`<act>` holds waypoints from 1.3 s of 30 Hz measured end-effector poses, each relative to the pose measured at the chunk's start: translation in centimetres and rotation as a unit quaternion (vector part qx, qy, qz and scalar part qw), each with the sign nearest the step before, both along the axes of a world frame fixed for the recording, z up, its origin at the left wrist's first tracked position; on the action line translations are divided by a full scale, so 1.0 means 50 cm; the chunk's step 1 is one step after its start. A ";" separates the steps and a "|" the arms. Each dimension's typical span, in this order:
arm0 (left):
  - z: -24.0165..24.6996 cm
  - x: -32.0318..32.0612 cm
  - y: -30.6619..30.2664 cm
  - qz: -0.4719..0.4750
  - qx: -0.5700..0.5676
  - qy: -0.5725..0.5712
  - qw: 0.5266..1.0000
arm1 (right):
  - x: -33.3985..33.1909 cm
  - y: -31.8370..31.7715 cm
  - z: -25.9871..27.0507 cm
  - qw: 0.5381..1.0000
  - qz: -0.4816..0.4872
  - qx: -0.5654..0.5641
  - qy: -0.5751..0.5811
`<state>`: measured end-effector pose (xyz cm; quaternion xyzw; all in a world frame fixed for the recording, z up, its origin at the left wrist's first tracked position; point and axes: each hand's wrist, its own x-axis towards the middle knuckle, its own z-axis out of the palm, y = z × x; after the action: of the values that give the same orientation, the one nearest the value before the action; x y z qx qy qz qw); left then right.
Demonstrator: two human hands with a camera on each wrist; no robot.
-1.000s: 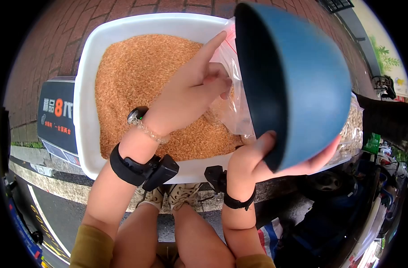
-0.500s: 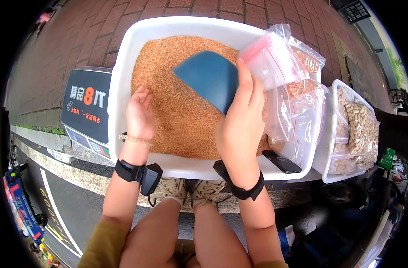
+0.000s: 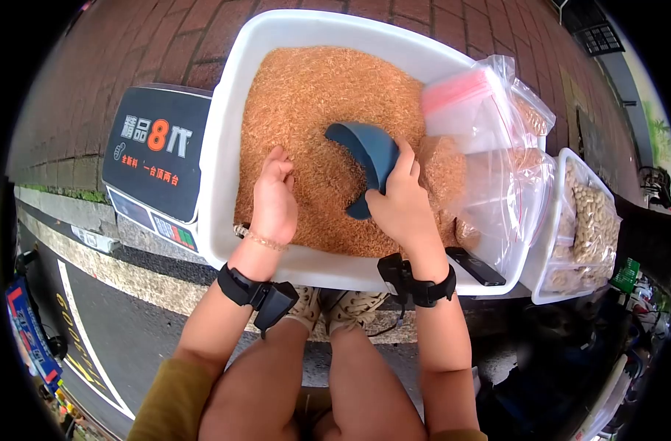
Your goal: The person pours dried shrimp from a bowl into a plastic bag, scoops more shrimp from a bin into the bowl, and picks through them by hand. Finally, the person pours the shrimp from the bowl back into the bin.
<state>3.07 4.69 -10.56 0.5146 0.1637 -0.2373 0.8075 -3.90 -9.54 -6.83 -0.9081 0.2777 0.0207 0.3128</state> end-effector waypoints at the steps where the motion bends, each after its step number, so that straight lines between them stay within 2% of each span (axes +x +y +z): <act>1: 0.014 -0.003 0.000 -0.003 -0.003 -0.013 1.000 | -0.006 -0.007 -0.029 0.996 -0.012 0.092 -0.013; 2: 0.012 0.027 0.014 -0.002 -0.003 -0.013 1.000 | -0.013 -0.012 -0.049 0.982 -0.025 0.184 -0.026; 3: 0.002 0.079 0.037 0.010 -0.089 0.190 0.978 | -0.012 -0.009 -0.040 0.982 -0.025 0.184 -0.025; 4: -0.002 0.107 0.049 0.022 -0.171 0.382 0.908 | -0.010 -0.004 -0.023 0.957 -0.080 0.277 -0.023; 5: -0.002 0.086 0.045 0.022 -0.170 0.382 0.908 | -0.010 0.000 -0.012 0.921 -0.134 0.366 -0.021; 6: -0.001 0.045 0.034 -0.013 -0.102 0.202 0.974 | -0.016 -0.010 -0.011 0.920 -0.134 0.367 -0.022; 7: 0.008 0.017 0.025 -0.047 -0.028 0.013 0.998 | -0.027 -0.032 -0.009 0.903 -0.169 0.392 -0.034; 8: 0.019 0.008 0.021 -0.046 -0.026 0.014 0.999 | -0.040 -0.055 -0.007 0.884 -0.204 0.417 -0.046; 10: 0.066 0.007 0.012 -0.039 0.091 0.022 0.995 | -0.065 -0.057 -0.014 0.873 -0.210 0.435 -0.067; 12: -0.002 0.005 0.023 -0.050 0.082 -0.012 0.995 | -0.090 -0.037 -0.022 0.765 -0.283 0.548 -0.187; 13: -0.012 0.006 0.021 -0.059 0.071 -0.045 0.995 | -0.098 -0.040 -0.035 0.671 -0.301 0.655 -0.173; 14: -0.016 -0.001 0.015 -0.062 0.070 -0.045 0.995 | -0.105 -0.039 -0.039 0.670 -0.303 0.654 -0.176; 16: 0.020 -0.016 0.000 -0.162 0.008 -0.028 0.986 | -0.100 -0.006 -0.033 0.547 -0.354 0.733 -0.195; 17: 0.028 -0.022 -0.007 -0.205 -0.033 -0.019 0.978 | -0.104 0.004 -0.034 0.544 -0.357 0.733 -0.197; 19: 0.053 -0.041 -0.023 -0.227 -0.064 -0.026 0.971 | -0.111 0.018 -0.037 0.626 -0.284 0.700 -0.192; 20: 0.066 -0.045 -0.029 -0.247 -0.098 -0.034 0.963 | -0.113 0.020 -0.034 0.623 -0.286 0.702 -0.196; 23: 0.067 -0.052 -0.023 -0.259 -0.092 -0.052 0.960 | -0.127 0.032 -0.039 0.628 -0.275 0.701 -0.196; 25: 0.046 -0.053 -0.015 -0.258 -0.073 -0.098 0.958 | -0.141 0.051 -0.063 0.757 -0.289 0.542 -0.223; 30: 0.029 -0.049 0.007 -0.258 -0.047 -0.028 0.965 | -0.133 0.040 -0.064 0.751 -0.240 0.558 -0.261; 32: 0.036 -0.044 0.000 -0.240 -0.073 -0.014 0.968 | -0.125 0.032 -0.064 0.746 -0.234 0.565 -0.263; 35: 0.024 -0.035 0.002 -0.276 -0.033 -0.079 0.957 | -0.122 0.024 -0.058 0.706 -0.267 0.596 -0.273; 39: 0.025 -0.038 0.012 -0.291 -0.034 -0.079 0.953 | -0.130 0.002 -0.039 0.698 -0.271 0.612 -0.256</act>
<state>1.14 5.29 -9.32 0.5290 -0.0655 -0.4256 0.7313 -10.41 -9.45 -8.76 -0.3725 0.3471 -0.1329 0.8504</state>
